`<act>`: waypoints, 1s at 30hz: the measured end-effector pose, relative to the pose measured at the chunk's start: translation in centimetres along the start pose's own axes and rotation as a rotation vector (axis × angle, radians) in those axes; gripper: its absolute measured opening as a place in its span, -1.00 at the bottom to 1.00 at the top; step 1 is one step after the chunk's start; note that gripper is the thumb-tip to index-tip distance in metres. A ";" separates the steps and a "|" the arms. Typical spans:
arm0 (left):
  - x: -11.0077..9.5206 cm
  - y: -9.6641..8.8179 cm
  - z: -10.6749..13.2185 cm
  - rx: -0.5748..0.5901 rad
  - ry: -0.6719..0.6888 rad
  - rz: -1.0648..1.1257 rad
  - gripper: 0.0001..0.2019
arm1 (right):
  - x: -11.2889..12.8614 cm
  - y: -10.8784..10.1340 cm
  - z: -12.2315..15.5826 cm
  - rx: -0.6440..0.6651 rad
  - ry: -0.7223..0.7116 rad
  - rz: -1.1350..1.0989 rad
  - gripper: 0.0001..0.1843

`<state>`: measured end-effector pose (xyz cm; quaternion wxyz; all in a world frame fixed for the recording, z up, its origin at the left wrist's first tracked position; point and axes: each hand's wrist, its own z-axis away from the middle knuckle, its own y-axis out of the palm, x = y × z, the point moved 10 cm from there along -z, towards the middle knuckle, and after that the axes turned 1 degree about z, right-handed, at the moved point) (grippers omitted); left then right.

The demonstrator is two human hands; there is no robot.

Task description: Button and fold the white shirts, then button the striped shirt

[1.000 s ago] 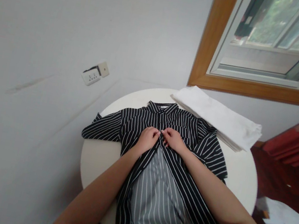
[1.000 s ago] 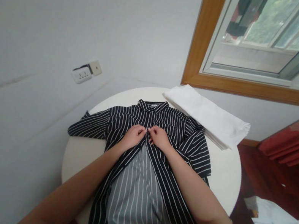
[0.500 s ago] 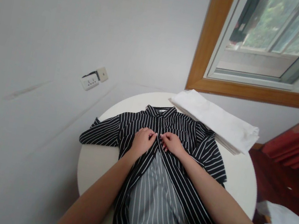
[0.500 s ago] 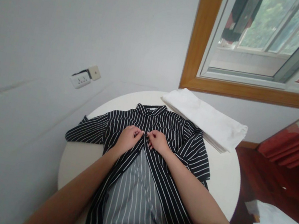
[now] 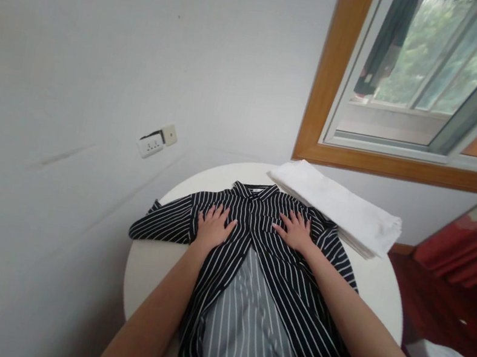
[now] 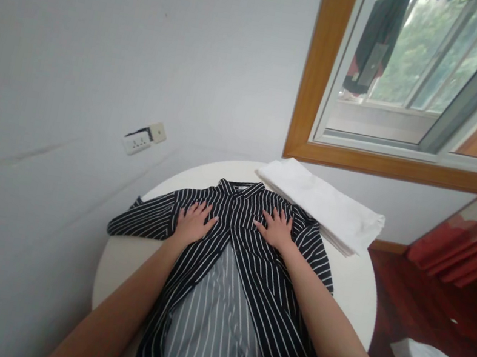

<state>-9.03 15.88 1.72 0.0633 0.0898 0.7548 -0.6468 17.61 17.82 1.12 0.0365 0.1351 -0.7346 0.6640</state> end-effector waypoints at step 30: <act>-7.3 -3.9 4.3 0.130 0.366 0.359 -0.87 | 10.8 -3.4 7.3 0.067 -0.380 -0.250 -0.91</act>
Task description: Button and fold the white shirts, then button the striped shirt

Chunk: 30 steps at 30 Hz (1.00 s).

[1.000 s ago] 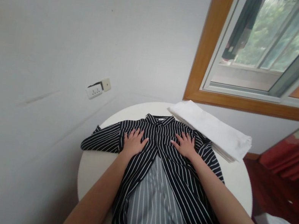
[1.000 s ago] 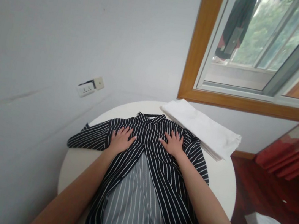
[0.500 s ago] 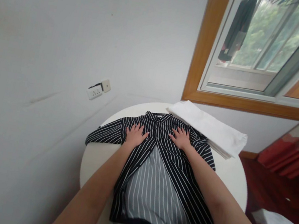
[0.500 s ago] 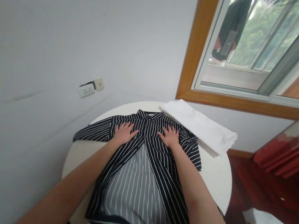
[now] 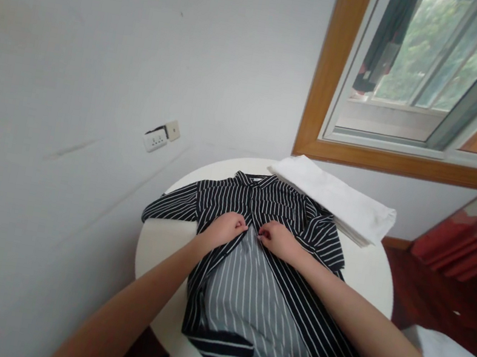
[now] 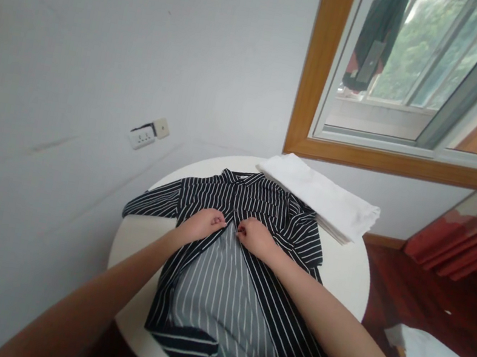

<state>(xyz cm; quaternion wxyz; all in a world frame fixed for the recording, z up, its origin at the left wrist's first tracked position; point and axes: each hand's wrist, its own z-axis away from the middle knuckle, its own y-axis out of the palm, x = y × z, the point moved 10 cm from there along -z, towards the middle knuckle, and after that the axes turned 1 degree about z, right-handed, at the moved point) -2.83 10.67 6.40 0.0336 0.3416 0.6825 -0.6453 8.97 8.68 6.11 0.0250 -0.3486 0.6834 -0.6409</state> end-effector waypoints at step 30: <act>-2.5 2.4 -1.2 -0.039 -0.133 0.130 -0.73 | -5.2 0.6 0.7 -0.189 0.365 -1.042 -0.77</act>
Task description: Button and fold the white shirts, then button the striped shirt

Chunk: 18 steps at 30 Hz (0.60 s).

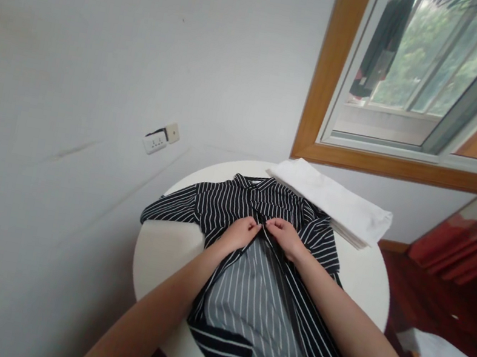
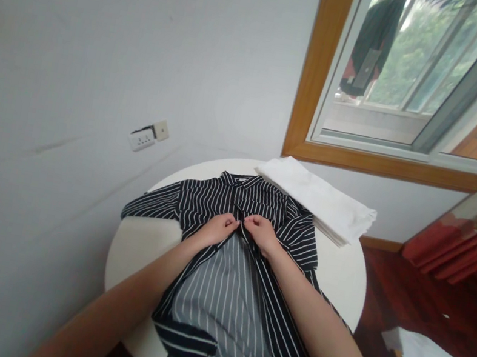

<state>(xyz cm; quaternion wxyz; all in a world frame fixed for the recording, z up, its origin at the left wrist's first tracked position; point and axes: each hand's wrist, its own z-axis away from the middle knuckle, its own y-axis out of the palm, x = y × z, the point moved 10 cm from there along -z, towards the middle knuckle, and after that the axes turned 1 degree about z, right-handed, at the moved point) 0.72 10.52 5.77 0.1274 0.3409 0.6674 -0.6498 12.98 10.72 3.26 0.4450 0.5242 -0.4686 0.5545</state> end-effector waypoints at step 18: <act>1.2 1.5 1.5 0.016 0.063 0.126 -0.78 | -4.2 1.4 0.9 0.180 0.193 -0.259 -0.72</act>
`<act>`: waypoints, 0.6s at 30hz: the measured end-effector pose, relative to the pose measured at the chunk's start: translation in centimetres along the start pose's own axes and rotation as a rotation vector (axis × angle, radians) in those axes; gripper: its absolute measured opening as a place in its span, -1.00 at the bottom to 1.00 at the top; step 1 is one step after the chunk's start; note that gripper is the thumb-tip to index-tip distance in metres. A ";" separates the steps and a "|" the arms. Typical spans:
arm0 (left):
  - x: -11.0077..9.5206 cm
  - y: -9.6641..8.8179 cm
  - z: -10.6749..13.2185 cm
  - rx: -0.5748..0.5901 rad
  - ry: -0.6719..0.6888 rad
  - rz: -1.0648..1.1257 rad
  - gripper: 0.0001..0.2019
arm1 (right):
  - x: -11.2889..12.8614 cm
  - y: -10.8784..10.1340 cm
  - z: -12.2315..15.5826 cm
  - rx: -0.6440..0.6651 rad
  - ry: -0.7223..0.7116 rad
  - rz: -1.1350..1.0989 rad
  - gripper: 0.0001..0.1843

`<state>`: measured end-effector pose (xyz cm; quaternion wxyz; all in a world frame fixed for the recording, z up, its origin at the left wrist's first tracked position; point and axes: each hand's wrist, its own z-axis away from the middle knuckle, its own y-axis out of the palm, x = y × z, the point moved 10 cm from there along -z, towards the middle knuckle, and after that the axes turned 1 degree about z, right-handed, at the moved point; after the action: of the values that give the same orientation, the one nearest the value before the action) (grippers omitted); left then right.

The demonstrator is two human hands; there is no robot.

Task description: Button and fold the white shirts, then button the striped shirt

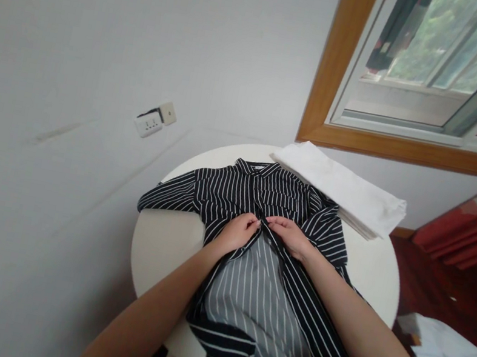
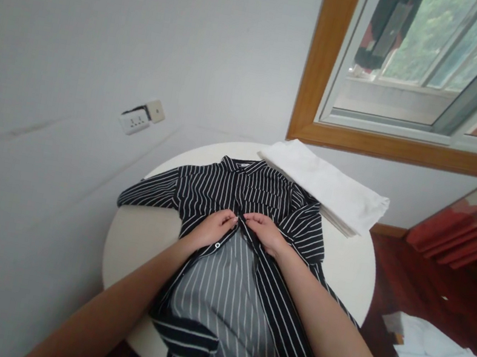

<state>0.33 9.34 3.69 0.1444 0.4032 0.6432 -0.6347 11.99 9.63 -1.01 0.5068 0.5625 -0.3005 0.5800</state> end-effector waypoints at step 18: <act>-0.2 -0.1 0.1 0.010 0.008 0.016 -0.84 | 2.3 0.0 0.6 -0.086 -0.306 0.512 -0.71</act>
<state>0.41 9.18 3.88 0.1452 0.4116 0.6374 -0.6350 12.53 9.61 1.29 0.3163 0.5273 -0.5297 0.5842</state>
